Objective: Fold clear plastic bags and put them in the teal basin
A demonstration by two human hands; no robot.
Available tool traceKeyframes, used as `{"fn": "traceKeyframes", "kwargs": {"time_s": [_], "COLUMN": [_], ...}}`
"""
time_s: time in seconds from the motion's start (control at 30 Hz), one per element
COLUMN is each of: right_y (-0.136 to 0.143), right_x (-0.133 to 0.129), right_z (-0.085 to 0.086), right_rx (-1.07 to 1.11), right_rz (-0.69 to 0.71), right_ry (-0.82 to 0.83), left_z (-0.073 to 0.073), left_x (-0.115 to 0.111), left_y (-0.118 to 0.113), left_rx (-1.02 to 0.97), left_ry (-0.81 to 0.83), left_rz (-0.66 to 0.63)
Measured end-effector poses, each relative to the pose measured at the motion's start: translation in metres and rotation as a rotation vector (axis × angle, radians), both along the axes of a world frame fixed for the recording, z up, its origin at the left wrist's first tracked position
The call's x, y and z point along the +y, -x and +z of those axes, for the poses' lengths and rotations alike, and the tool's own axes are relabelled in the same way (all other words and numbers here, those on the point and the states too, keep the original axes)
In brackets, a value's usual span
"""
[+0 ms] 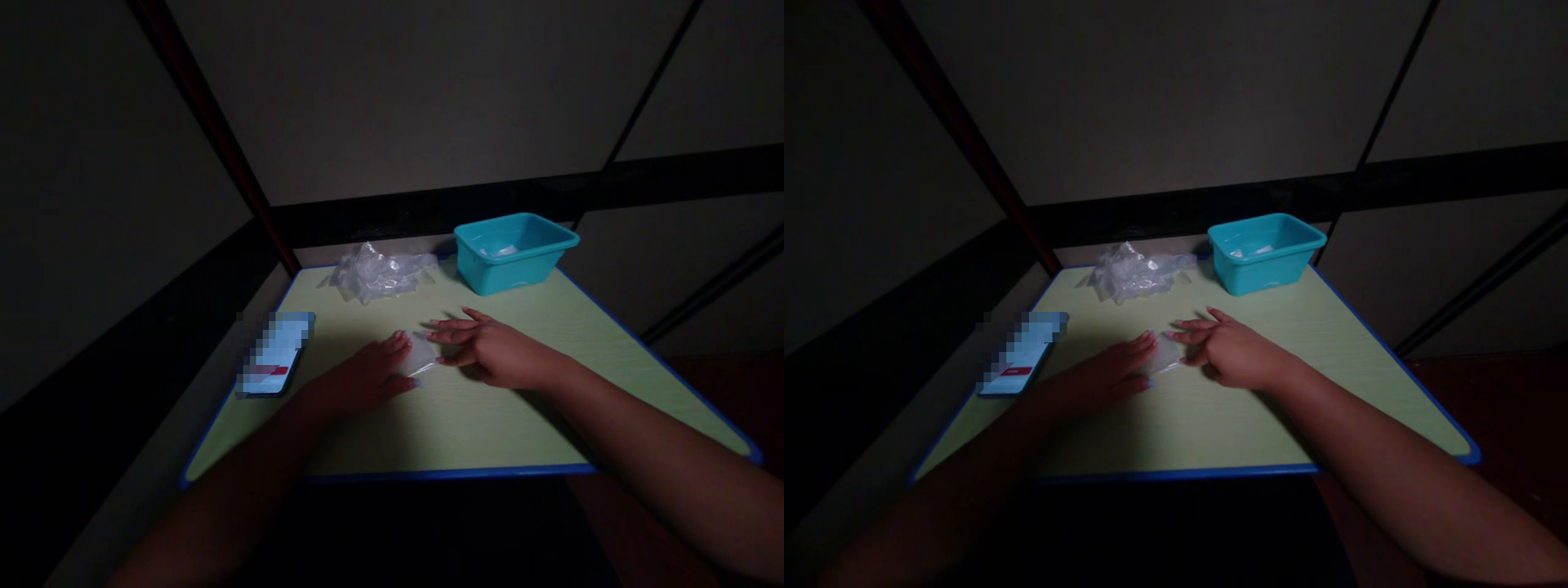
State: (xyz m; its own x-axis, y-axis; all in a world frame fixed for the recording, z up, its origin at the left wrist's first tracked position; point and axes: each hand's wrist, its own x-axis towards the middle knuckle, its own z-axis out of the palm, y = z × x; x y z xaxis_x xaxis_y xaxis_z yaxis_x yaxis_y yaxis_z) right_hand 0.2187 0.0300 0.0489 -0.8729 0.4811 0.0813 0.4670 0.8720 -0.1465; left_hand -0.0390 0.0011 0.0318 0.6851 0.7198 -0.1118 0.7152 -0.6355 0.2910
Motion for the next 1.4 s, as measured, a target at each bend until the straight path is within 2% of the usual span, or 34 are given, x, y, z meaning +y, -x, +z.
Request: {"fn": "traceKeyframes", "kwargs": {"time_s": [0.23, 0.53, 1.0, 1.17, 1.4], "right_y": [-0.002, 0.001, 0.004, 0.006, 0.006], "right_x": [0.001, -0.001, -0.003, -0.003, -0.005], "right_z": [-0.002, -0.006, -0.006, -0.008, -0.007], "right_rx": [0.029, 0.027, -0.018, -0.009, 0.132], "right_rz": [0.035, 0.046, 0.039, 0.032, 0.038], "right_ry": [-0.026, -0.042, -0.087, -0.039, 0.088], "left_z": [-0.001, 0.003, -0.001, -0.001, -0.007], "left_x": [0.002, 0.002, 0.004, 0.002, 0.002], "left_y": [0.001, 0.001, 0.003, 0.004, 0.000], "left_rx": [0.017, 0.036, -0.037, -0.042, -0.080], "left_ry": [0.019, -0.009, -0.005, 0.006, -0.031], "left_rz": [0.007, -0.063, -0.079, -0.057, 0.041]}}
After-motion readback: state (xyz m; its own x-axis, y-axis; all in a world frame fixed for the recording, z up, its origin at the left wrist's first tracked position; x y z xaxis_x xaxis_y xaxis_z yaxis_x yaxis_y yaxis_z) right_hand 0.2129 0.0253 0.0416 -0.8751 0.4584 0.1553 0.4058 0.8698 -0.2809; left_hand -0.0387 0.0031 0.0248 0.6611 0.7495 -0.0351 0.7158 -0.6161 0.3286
